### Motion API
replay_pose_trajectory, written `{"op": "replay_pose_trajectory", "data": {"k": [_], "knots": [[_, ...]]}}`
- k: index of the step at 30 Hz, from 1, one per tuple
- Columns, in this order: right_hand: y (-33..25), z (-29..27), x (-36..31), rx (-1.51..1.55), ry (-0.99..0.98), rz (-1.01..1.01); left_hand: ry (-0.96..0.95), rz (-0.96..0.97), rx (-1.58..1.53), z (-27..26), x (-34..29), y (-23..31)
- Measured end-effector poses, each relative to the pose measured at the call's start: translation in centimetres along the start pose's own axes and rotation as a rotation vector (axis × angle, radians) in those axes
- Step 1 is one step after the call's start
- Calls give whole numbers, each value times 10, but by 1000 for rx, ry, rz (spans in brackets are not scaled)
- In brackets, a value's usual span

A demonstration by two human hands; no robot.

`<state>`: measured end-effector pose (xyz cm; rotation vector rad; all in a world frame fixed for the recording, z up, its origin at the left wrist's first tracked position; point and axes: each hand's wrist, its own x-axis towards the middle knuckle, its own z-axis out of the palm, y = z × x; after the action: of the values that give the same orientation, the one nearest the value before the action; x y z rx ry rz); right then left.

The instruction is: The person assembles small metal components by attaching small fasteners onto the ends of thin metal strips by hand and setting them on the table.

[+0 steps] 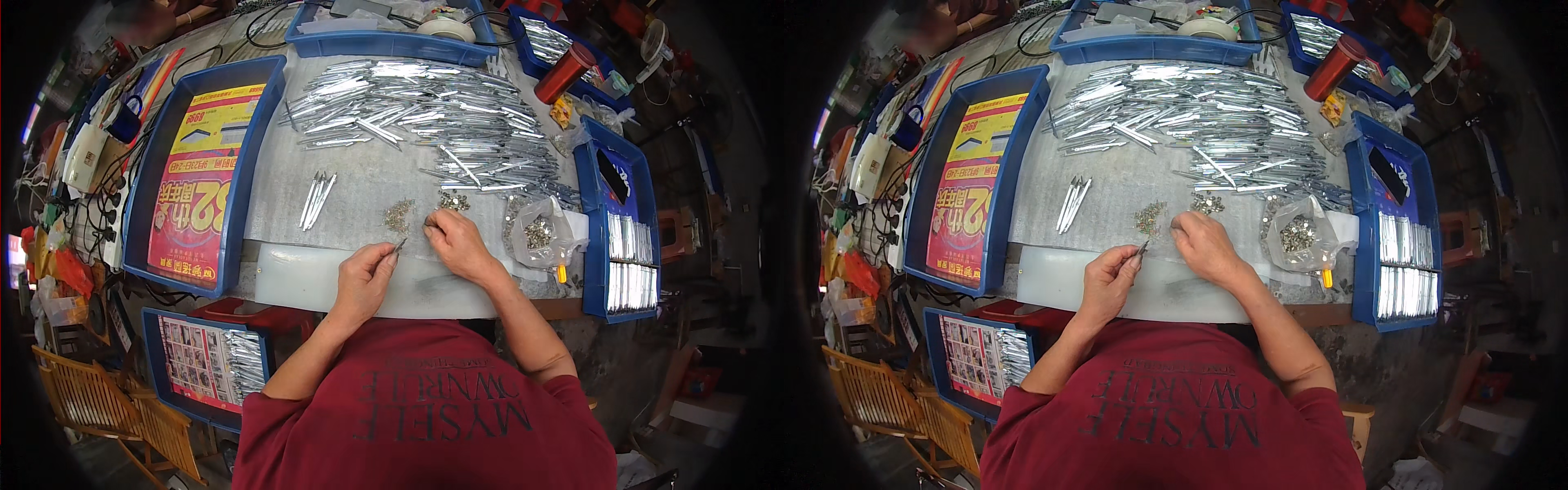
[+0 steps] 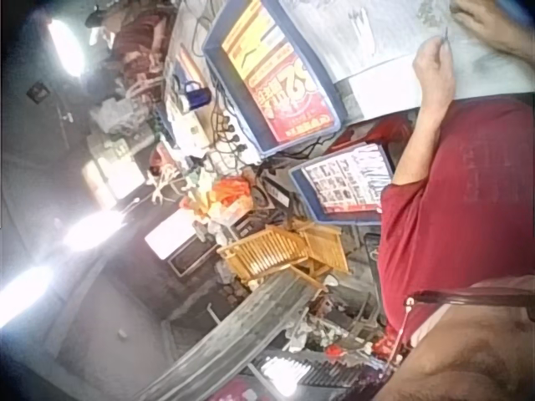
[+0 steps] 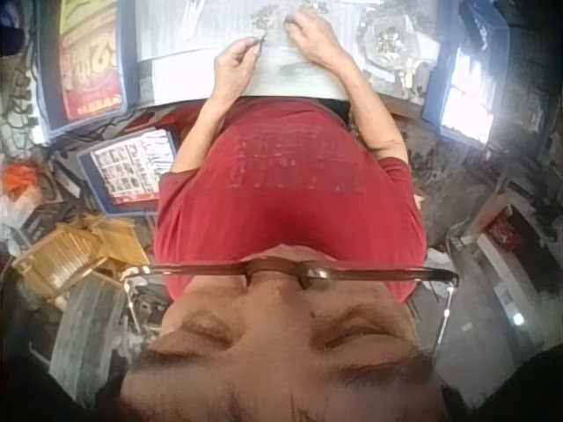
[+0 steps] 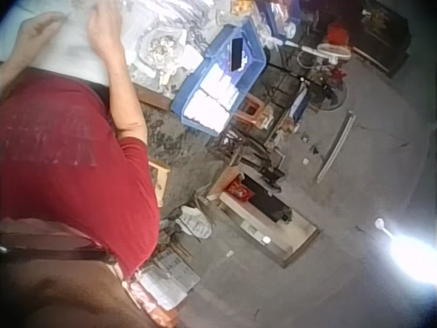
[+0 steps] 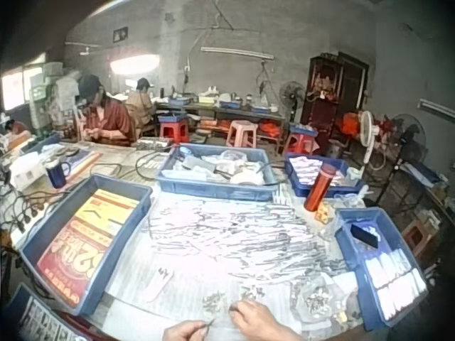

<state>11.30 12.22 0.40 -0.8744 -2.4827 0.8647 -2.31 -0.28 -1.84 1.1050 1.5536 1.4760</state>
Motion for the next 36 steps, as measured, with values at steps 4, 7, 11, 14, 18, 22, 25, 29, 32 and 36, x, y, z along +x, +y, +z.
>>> {"op": "replay_pose_trajectory", "data": {"k": [4,7,11,14,18,22,25,29,32,36], "knots": [[-14,-5,-10,273,21,102,19,122,180,2,6,12],[-21,-3,-16,413,6,177,31,143,201,5,7,16],[-22,4,-21,543,-25,240,25,167,219,7,7,16],[-22,7,-23,596,0,217,27,166,237,8,6,16],[-24,10,-24,602,7,235,26,144,228,10,6,15],[-20,16,-25,656,16,247,27,140,223,13,6,17],[-21,15,-25,700,1,269,25,126,211,13,5,16],[-21,14,-25,770,-26,288,32,138,223,15,5,17],[-19,14,-25,813,-54,319,38,149,238,16,5,19],[-20,12,-25,846,-68,331,49,165,238,16,5,18]]}}
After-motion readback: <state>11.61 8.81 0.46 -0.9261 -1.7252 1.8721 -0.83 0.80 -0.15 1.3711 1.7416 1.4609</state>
